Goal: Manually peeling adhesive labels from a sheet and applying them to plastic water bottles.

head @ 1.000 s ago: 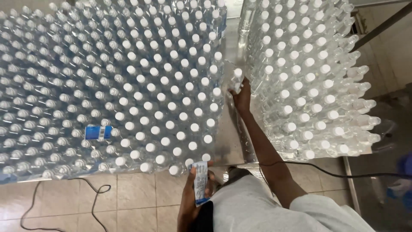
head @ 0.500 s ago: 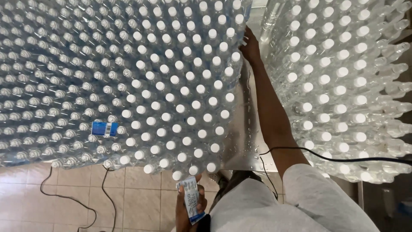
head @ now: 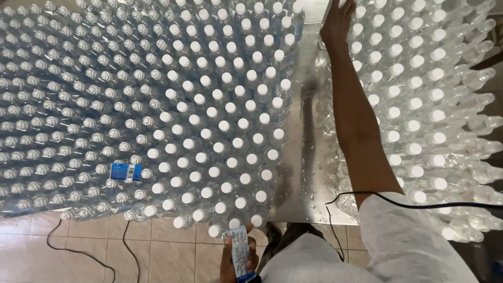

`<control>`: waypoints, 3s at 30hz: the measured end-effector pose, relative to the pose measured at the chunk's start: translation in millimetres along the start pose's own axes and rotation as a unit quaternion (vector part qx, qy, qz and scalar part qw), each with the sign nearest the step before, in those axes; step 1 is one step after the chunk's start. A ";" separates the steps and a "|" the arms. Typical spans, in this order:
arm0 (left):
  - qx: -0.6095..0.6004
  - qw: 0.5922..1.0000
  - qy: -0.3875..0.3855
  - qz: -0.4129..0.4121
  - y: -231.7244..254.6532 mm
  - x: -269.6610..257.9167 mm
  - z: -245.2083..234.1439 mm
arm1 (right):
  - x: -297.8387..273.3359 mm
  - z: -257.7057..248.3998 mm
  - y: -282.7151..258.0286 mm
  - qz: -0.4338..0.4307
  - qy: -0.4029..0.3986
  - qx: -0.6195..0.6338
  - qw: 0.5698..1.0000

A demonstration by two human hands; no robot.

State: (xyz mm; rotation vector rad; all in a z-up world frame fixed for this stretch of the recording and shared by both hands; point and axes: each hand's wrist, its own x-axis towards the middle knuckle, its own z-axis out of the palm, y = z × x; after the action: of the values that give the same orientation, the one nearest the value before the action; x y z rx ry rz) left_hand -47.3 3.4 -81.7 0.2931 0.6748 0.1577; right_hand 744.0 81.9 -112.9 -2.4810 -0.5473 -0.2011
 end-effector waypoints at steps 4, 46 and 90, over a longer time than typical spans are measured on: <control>-0.027 1.000 -0.007 0.003 3.9 -0.5 17.0 | -43.6 6.3 -12.4 -0.040 0.013 0.034 0.999; 0.222 0.955 -0.170 -0.098 28.0 -4.4 140.4 | -517.1 -268.7 -155.7 -0.072 -0.384 0.347 0.852; 0.176 0.969 -0.164 -0.058 20.8 24.5 104.8 | -511.1 -208.8 -44.2 -0.030 -0.028 0.432 0.901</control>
State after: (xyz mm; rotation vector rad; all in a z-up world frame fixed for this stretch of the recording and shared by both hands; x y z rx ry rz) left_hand 37.1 6.4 -11.8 0.6044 0.3854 -0.1239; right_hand 258.7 -178.2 -52.6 -1.6038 -0.5753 0.0857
